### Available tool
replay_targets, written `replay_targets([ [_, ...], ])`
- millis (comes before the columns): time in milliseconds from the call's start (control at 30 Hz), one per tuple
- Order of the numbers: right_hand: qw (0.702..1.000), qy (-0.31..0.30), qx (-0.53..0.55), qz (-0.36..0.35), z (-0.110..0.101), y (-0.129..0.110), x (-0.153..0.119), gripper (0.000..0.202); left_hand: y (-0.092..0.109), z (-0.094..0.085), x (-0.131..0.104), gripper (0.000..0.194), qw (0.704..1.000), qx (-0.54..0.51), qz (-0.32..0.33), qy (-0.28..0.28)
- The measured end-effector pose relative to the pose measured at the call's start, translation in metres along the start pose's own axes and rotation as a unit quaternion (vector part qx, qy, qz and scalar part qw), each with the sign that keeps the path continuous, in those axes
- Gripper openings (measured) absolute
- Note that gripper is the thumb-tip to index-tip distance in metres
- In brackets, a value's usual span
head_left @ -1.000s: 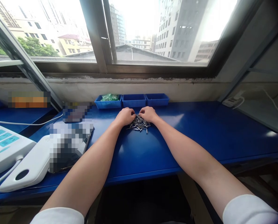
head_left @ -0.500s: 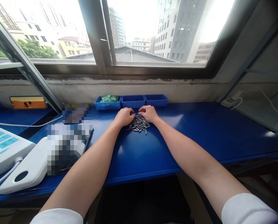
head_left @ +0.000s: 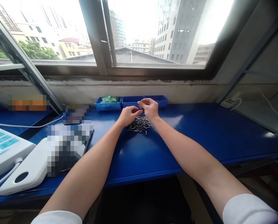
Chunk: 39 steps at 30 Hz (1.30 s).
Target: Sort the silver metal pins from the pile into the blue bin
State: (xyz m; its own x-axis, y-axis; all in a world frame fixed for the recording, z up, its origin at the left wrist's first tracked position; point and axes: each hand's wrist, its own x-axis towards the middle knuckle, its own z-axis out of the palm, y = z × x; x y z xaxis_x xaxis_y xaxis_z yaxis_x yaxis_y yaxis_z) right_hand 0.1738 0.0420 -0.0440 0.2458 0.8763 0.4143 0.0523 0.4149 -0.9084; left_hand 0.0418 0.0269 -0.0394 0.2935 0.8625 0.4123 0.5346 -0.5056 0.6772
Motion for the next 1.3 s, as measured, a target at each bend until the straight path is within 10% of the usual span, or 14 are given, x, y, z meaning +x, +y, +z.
replay_targets([
  [267, 0.999, 0.007, 0.030, 0.026, 0.015, -0.010, -0.009, 0.036, -0.005, 0.008, 0.006, 0.040, 0.993, -0.115, 0.029, -0.009],
  [967, 0.987, -0.091, -0.128, -0.043, -0.019, 0.010, 0.008, 0.039, -0.010, -0.007, 0.009, 0.031, 0.985, 0.044, -0.080, 0.150],
  [1300, 0.848, -0.059, -0.526, 0.003, -0.045, 0.023, 0.021, 0.064, -0.036, -0.028, 0.010, 0.022, 0.957, 0.192, -0.213, -0.035],
])
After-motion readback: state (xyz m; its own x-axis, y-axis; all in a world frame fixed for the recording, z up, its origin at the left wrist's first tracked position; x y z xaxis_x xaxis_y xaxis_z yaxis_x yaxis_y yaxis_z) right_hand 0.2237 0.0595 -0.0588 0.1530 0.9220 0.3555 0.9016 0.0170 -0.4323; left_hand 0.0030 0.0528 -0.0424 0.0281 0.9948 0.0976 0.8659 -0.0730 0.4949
